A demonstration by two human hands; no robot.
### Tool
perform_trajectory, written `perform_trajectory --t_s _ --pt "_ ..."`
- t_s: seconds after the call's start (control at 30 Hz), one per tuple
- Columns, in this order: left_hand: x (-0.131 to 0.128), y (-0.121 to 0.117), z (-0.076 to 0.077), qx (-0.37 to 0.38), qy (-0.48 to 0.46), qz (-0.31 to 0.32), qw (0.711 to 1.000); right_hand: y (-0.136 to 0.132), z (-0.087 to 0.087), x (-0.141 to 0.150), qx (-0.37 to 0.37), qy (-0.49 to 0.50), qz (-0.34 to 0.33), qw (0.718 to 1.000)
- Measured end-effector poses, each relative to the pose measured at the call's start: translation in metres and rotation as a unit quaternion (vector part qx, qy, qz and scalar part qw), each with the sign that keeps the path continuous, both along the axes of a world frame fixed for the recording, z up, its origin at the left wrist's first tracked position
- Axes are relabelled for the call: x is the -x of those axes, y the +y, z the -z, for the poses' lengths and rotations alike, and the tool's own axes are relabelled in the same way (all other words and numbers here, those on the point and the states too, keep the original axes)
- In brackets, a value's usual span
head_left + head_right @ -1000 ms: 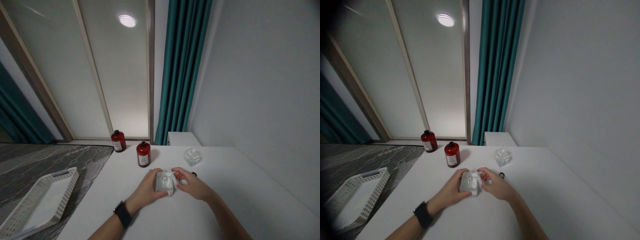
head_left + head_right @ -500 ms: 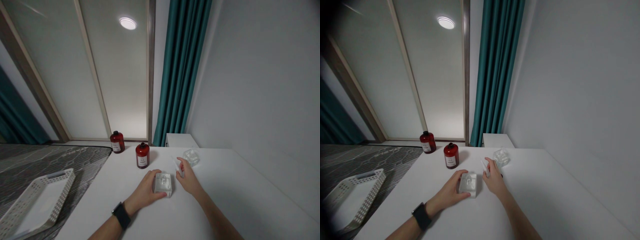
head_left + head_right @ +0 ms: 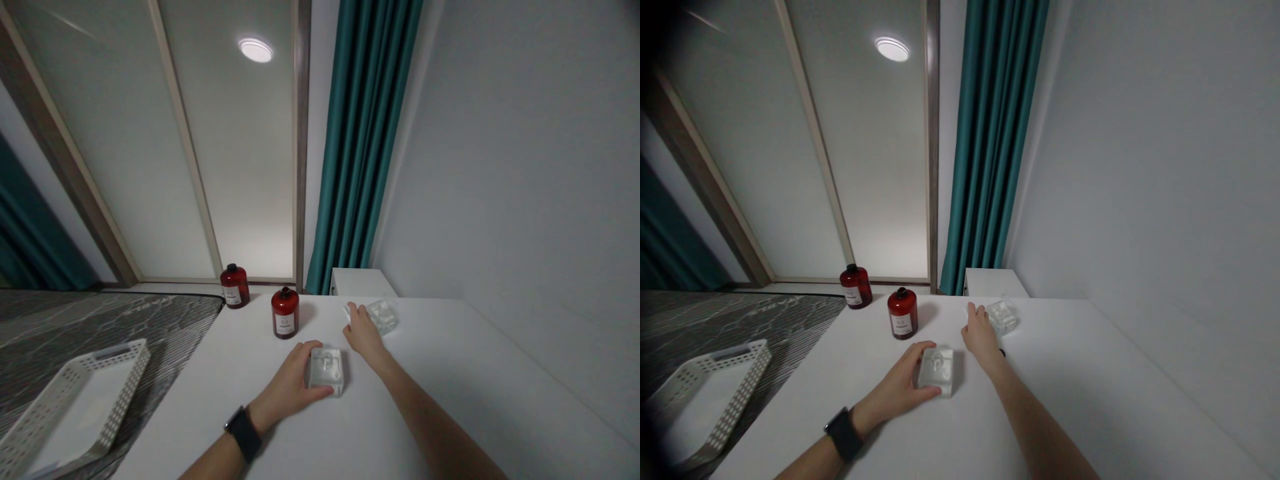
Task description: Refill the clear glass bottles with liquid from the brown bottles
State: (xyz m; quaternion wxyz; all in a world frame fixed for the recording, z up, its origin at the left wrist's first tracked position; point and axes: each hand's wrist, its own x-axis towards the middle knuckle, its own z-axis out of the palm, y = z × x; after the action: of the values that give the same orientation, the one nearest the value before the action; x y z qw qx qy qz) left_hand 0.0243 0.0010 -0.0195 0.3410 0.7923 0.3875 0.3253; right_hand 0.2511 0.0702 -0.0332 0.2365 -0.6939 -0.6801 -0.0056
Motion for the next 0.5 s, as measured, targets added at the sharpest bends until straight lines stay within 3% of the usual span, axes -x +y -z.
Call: perform_trajectory --t_s 0.23,0.5 --pt "-0.0009 -0.0002 -0.0014 0.002 0.007 0.001 1.0 0.0062 0.0043 0.0018 -0.001 -0.048 0.008 0.999" --pt "-0.0001 0.0003 -0.0019 0.0 0.009 0.006 1.0 0.0025 0.004 0.0014 -0.013 -0.013 -0.001 1.0"
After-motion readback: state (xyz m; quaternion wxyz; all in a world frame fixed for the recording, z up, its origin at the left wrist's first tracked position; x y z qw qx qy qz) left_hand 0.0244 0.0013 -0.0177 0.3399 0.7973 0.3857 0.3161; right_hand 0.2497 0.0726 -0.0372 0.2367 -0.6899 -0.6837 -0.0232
